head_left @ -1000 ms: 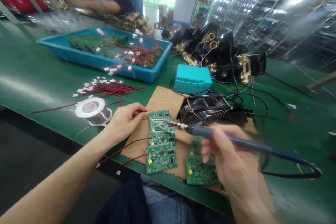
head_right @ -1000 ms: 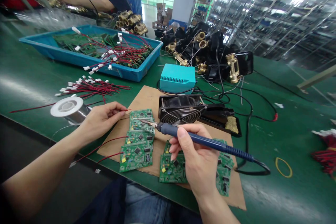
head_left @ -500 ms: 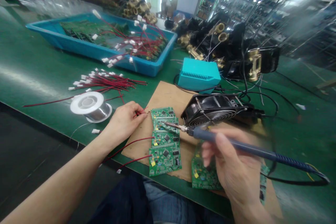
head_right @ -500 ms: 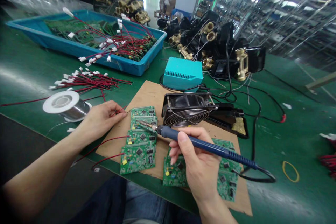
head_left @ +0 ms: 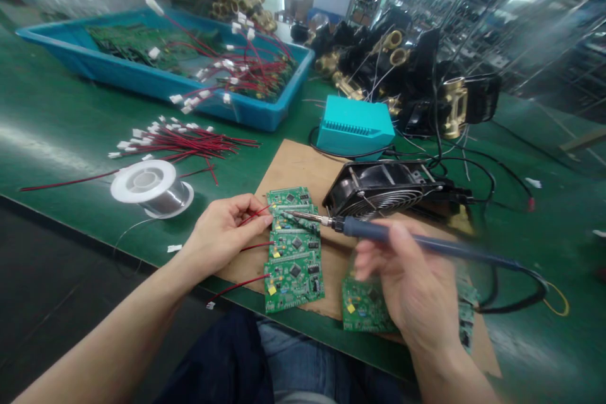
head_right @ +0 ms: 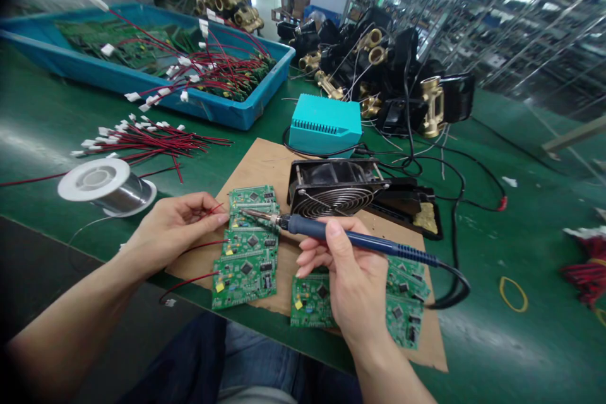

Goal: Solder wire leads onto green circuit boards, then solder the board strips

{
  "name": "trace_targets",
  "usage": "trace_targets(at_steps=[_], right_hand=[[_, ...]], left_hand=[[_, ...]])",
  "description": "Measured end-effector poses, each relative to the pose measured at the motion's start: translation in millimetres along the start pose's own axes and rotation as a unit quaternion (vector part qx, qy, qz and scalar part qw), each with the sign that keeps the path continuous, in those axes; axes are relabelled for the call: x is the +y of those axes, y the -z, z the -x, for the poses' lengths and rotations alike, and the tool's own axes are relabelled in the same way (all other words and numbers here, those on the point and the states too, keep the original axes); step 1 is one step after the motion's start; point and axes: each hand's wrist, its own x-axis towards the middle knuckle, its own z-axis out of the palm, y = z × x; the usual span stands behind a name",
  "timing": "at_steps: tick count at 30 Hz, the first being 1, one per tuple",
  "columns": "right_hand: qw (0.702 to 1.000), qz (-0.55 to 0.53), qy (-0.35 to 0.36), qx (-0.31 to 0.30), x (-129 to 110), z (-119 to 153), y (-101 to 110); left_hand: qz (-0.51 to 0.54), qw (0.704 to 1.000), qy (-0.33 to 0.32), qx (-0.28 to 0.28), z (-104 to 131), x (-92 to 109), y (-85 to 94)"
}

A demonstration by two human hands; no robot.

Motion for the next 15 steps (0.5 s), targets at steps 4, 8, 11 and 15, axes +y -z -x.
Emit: trace_targets(at_steps=[4, 8, 11, 15], right_hand=[[1.0, 0.006, -0.007, 0.002, -0.4, -0.4, -0.7], [1.0, 0.027, -0.012, -0.011, 1.2, 2.1, 2.4], [0.999, 0.03, -0.018, -0.012, 2.7, 3.4, 3.2], [0.999, 0.016, -0.021, -0.018, 4.3, 3.8, 1.4]], left_hand=[[0.019, 1.0, 0.017, 0.003, -1.4, -2.3, -3.2], [0.008, 1.0, 0.021, 0.013, 0.3, -1.1, -4.6], [-0.005, 1.0, 0.012, 0.019, 1.0, -1.2, -5.6], [-0.035, 0.997, -0.051, 0.046, 0.3, -2.8, -6.5]])
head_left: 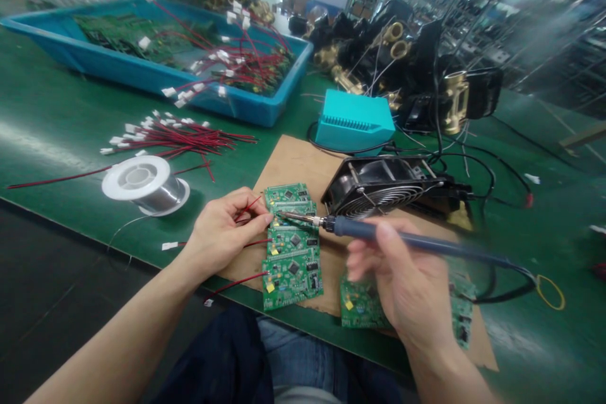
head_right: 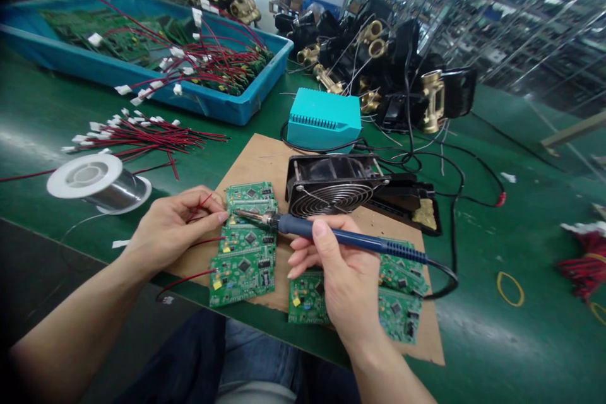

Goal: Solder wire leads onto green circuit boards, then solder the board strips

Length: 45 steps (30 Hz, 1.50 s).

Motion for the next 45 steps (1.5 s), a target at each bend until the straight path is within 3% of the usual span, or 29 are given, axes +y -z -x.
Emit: trace_targets(at_steps=[45], right_hand=[[1.0, -0.02, -0.003, -0.013, 0.8, 1.1, -1.1]], left_hand=[[0.034, 0.999, 0.032, -0.016, 0.5, -7.1, -2.2]])
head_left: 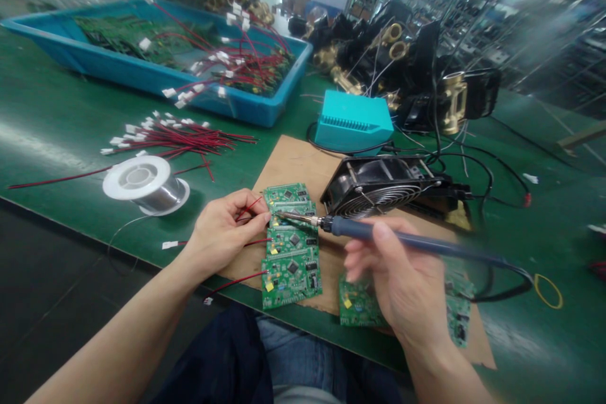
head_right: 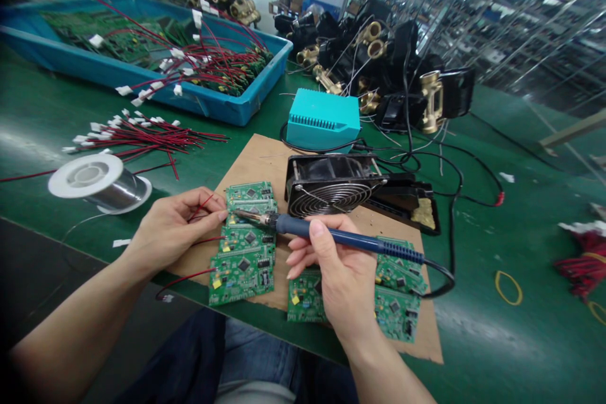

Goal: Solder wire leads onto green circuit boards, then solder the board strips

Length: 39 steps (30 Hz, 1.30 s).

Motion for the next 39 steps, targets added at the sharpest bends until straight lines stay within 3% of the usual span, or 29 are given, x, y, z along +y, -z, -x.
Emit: trace_targets(at_steps=[5, 10, 15, 23, 39], right_hand=[[1.0, 0.003, -0.003, -0.004, -0.7, -0.5, -1.1], [1.0, 0.003, -0.006, 0.029, -1.8, 0.6, -5.5], [1.0, 0.011, -0.012, 0.01, -1.2, -0.9, -5.5], [0.998, 0.033, -0.019, 0.052, -7.7, 4.1, -13.3], [0.999, 0.018, 0.001, 0.036, -3.7, 1.7, -3.5]], left_hand=[[-0.002, 1.0, 0.003, 0.003, -0.4, -0.6, -0.2], [0.002, 1.0, 0.002, 0.002, 0.9, 0.8, 0.4], [0.003, 1.0, 0.0, 0.004, 0.4, 1.7, -0.4], [0.0, 1.0, 0.0, 0.004, -0.1, 1.8, 0.2], [0.011, 1.0, 0.004, -0.006, -0.6, -0.2, 1.5]])
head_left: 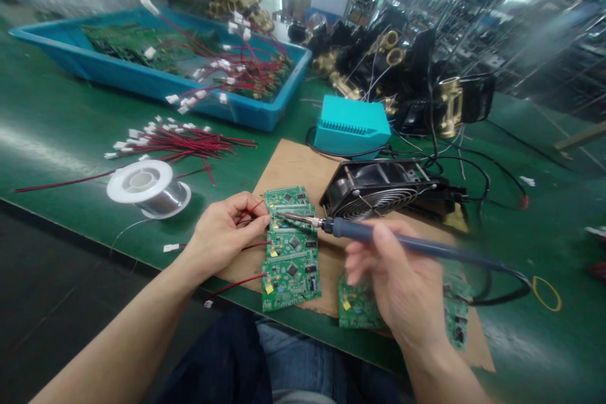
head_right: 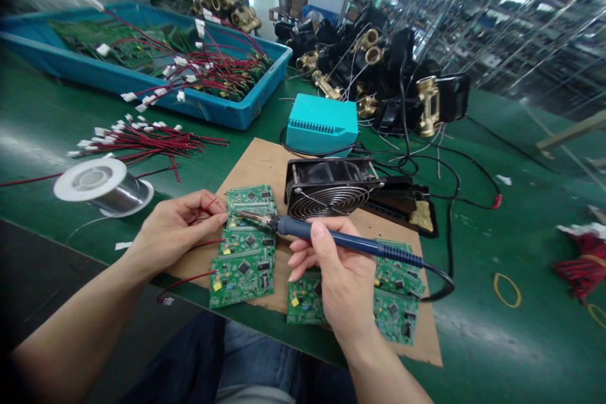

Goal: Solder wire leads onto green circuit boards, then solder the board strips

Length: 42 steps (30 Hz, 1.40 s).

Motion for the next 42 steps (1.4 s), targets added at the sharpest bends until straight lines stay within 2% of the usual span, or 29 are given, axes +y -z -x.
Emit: trace_targets(at_steps=[4, 9, 18, 25, 34, 39, 42], right_hand=[[1.0, 0.008, 0.015, 0.001, 1.4, -1.0, 3.1], [1.0, -0.002, 0.013, 0.015, -1.8, 2.4, -0.8], [1.0, -0.007, 0.004, 0.022, -3.6, 4.0, -3.2], [1.0, -0.008, 0.011, 0.024, -3.4, 3.8, -2.1], [1.0, -0.009, 0.004, 0.018, -2.6, 3.5, -0.2], [1.0, -0.025, 0.016, -0.006, 0.3, 1.3, 3.1], [1.0, -0.027, 0.01, 0.006, -0.8, 2.7, 1.1]], left_hand=[[0.023, 1.0, 0.005, 0.014, 1.5, -2.6, 4.0], [0.038, 0.999, -0.019, 0.026, 4.0, -2.0, 4.7], [0.053, 0.996, 0.054, 0.051, 3.7, 1.9, 2.6], [0.104, 0.992, 0.053, 0.053, 2.7, 5.2, 3.2], [0.051, 0.997, 0.045, 0.038, -0.5, 9.4, 2.0], [0.038, 0.998, 0.049, 0.024, -2.4, 11.9, 1.3], [0.04, 0.997, 0.055, 0.022, -3.0, 11.2, 0.7]])
